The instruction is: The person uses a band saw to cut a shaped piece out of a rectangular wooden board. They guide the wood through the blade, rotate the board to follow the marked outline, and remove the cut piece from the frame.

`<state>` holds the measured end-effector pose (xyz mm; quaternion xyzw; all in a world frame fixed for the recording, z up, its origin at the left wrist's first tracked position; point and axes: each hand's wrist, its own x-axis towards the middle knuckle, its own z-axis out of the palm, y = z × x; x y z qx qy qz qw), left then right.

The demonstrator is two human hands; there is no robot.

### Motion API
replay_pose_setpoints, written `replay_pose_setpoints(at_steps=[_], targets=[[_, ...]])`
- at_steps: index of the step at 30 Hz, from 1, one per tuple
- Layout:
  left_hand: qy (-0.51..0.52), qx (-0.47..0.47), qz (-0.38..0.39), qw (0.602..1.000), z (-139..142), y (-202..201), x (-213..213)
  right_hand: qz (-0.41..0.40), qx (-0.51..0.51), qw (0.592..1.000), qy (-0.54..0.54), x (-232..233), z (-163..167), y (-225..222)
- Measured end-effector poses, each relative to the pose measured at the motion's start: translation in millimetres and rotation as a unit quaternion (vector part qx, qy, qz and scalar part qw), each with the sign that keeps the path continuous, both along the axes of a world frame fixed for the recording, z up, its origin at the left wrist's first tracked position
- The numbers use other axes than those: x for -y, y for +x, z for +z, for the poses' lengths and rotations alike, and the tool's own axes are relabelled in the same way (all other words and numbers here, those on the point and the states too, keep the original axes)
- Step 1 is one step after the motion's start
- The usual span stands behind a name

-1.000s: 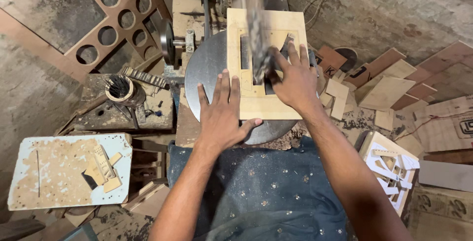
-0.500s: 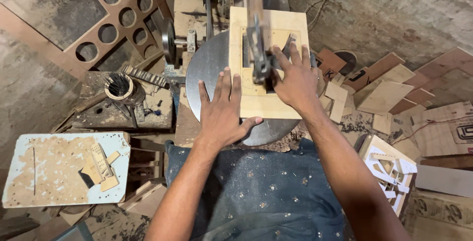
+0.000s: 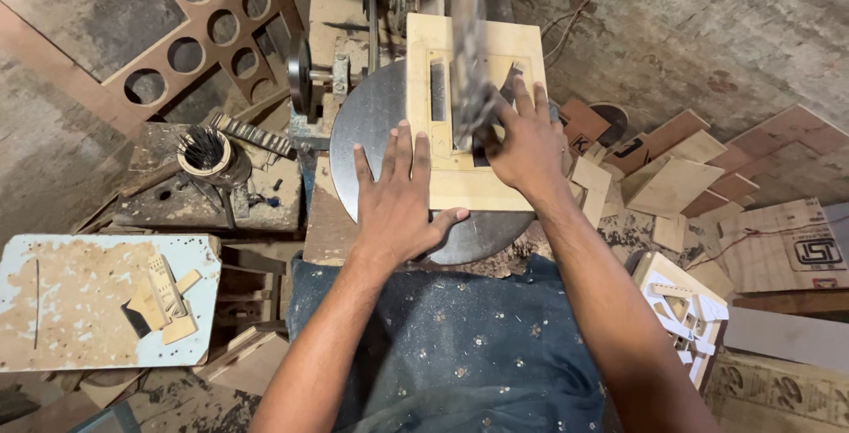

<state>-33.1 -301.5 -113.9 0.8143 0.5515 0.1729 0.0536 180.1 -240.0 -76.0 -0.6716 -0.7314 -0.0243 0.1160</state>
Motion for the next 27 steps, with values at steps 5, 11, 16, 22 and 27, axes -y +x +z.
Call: replay_pose_setpoints(at_steps=[5,11,16,22,27], targets=[[-0.022,-0.003,0.016,1.0,4,4,3,0.026,0.004,0.998,0.049,-6,-1,3],[0.005,0.008,0.042,0.999,10,9,9,0.012,-0.114,0.969,0.219,48,-1,-12],[0.041,0.035,0.055,0.997,9,17,16,0.017,-0.196,0.974,0.115,132,-25,-42],[0.081,0.047,0.002,0.996,17,0,24,0.029,-0.13,0.988,0.077,134,-31,-48],[0.1,0.028,-0.059,0.993,23,-18,26,0.029,-0.121,0.991,0.053,126,-25,-38]])
